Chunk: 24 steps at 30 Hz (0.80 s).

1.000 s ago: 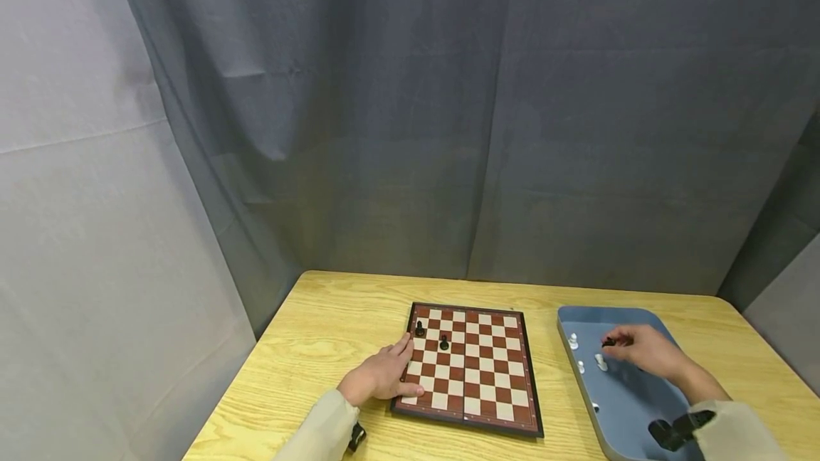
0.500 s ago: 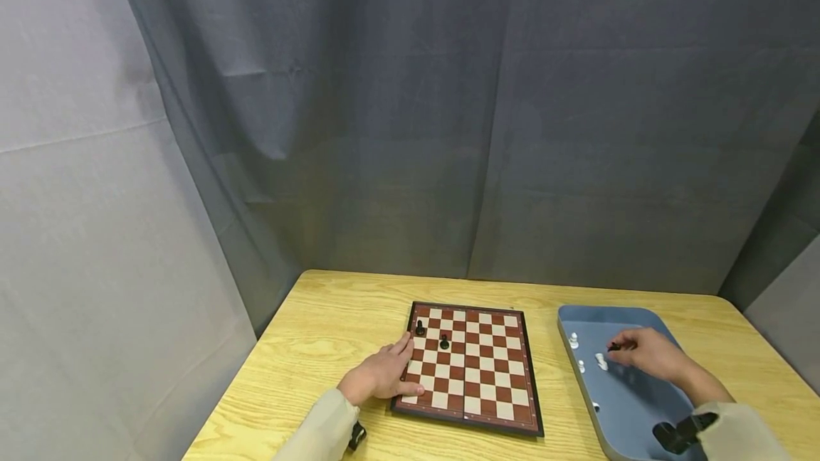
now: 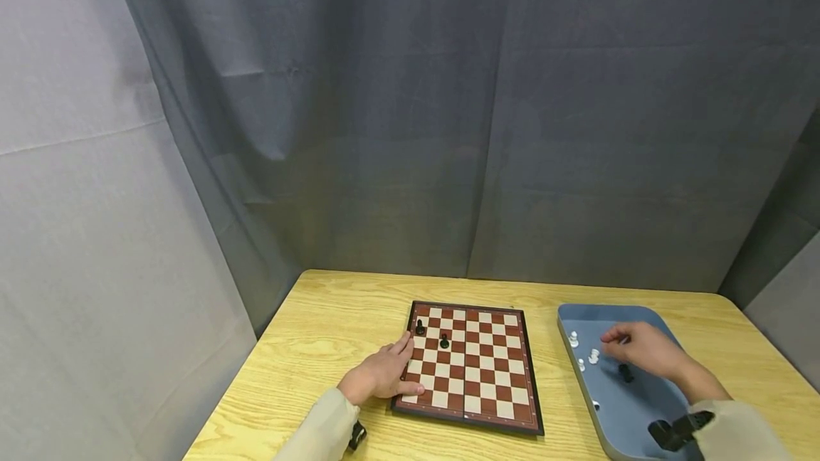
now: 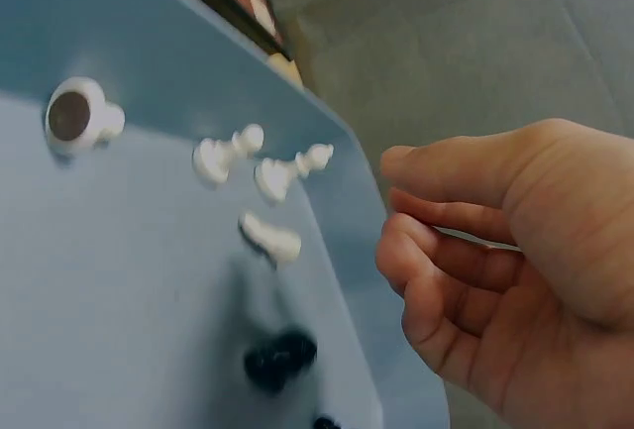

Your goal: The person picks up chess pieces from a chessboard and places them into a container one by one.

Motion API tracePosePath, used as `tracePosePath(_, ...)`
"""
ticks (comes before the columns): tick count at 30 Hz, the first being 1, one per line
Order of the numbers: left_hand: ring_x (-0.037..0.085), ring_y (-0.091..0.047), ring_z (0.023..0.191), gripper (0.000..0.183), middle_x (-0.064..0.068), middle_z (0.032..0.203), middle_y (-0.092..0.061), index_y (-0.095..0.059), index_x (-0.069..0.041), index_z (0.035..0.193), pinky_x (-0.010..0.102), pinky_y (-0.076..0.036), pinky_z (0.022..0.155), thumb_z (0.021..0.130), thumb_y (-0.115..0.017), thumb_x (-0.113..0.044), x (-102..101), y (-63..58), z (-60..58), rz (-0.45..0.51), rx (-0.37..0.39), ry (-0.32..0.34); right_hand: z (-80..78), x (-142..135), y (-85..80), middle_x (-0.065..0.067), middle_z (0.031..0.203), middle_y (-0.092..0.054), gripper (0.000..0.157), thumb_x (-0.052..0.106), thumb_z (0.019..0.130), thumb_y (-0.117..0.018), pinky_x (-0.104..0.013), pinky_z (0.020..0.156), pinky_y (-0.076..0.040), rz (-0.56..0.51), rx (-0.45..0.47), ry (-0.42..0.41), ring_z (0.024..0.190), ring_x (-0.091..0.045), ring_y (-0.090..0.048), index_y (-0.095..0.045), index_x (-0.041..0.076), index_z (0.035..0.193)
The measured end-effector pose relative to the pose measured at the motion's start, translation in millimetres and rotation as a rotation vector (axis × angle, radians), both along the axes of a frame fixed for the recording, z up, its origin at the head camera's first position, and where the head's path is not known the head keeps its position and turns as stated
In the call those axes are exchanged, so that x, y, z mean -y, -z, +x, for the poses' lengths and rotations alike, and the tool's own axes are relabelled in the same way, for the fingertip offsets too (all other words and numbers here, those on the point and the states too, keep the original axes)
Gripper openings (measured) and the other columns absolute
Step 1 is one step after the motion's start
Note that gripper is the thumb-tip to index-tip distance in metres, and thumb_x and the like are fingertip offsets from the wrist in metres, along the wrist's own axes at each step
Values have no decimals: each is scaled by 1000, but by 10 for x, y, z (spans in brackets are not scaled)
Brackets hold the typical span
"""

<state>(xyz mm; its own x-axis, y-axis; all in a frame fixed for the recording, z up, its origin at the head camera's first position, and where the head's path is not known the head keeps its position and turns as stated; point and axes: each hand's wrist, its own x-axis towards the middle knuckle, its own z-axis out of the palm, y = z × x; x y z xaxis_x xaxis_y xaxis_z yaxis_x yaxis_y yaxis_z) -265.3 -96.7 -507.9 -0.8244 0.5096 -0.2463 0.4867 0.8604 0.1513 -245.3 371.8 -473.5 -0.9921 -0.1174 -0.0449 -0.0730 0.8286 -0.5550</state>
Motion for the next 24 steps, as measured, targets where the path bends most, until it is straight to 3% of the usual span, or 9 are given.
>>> tracePosePath(8, 33, -31, 135, 93, 8, 158, -9, -19, -8, 152, 41, -39, 102, 85, -49, -65, -1, 2, 6, -3, 11, -3, 13, 249, -129, -3, 93, -64, 33, 27, 88, -68, -33, 61, -48, -27, -70, -63, 79, -17, -58, -68, 0, 105)
tracePosePath(24, 34, -32, 134, 93, 8, 158, -9, -18, -8, 152, 41, -39, 102, 85, -49, -65, -3, 11, 7, -9, -7, -6, -74, 707, -120, -2, 91, -63, 26, 25, 88, -69, -31, 60, -48, -86, -135, -109, 77, -16, -57, -68, 4, 103)
